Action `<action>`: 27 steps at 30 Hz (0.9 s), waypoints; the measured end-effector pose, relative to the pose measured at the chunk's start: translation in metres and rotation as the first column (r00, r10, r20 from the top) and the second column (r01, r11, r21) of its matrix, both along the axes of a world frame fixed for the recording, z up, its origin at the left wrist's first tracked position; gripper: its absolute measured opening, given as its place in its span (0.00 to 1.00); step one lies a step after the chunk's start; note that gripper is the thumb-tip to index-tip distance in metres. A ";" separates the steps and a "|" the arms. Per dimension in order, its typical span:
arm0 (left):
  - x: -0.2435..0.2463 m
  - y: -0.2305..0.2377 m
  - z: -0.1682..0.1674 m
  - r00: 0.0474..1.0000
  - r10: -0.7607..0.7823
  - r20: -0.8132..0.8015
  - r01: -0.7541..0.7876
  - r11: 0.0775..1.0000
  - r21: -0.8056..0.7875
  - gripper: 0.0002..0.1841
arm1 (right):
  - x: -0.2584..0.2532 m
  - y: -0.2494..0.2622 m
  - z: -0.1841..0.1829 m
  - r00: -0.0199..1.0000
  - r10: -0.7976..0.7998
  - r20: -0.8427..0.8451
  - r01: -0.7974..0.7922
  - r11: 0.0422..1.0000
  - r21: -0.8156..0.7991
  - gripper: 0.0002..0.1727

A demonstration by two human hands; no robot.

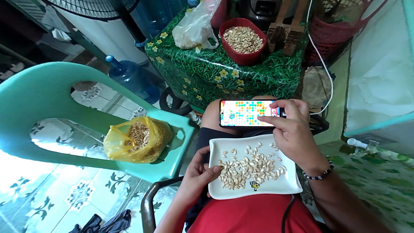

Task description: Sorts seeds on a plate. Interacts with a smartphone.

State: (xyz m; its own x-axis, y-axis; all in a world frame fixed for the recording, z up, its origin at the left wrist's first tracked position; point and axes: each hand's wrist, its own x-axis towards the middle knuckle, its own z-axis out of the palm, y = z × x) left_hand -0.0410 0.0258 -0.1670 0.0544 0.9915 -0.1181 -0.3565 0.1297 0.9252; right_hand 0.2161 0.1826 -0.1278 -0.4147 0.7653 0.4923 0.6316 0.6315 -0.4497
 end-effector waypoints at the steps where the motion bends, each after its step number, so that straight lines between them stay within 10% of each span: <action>1: 0.000 0.000 0.000 1.000 -0.001 -0.003 0.001 1.000 0.001 0.31 | 0.000 0.000 0.000 1.000 -0.015 0.010 0.015 1.000 -0.001 0.26; 12: 0.000 0.000 0.000 1.000 -0.001 -0.003 0.001 1.000 0.012 0.31 | 0.011 -0.007 0.024 0.990 0.068 -0.122 -0.074 0.996 -0.048 0.19; 18: 0.000 0.000 0.000 1.000 0.000 -0.014 0.000 1.000 0.022 0.30 | 0.002 -0.031 0.025 0.805 0.572 0.159 -0.508 0.803 -0.312 0.19; 22: 0.001 0.000 0.000 1.000 0.006 -0.023 -0.006 1.000 0.016 0.31 | -0.004 -0.046 0.035 0.686 0.644 0.338 -0.473 0.748 -0.465 0.33; 27: 0.001 0.000 0.000 1.000 0.001 -0.019 -0.001 1.000 0.025 0.31 | 0.000 -0.052 0.036 0.687 0.631 0.361 -0.464 0.762 -0.452 0.26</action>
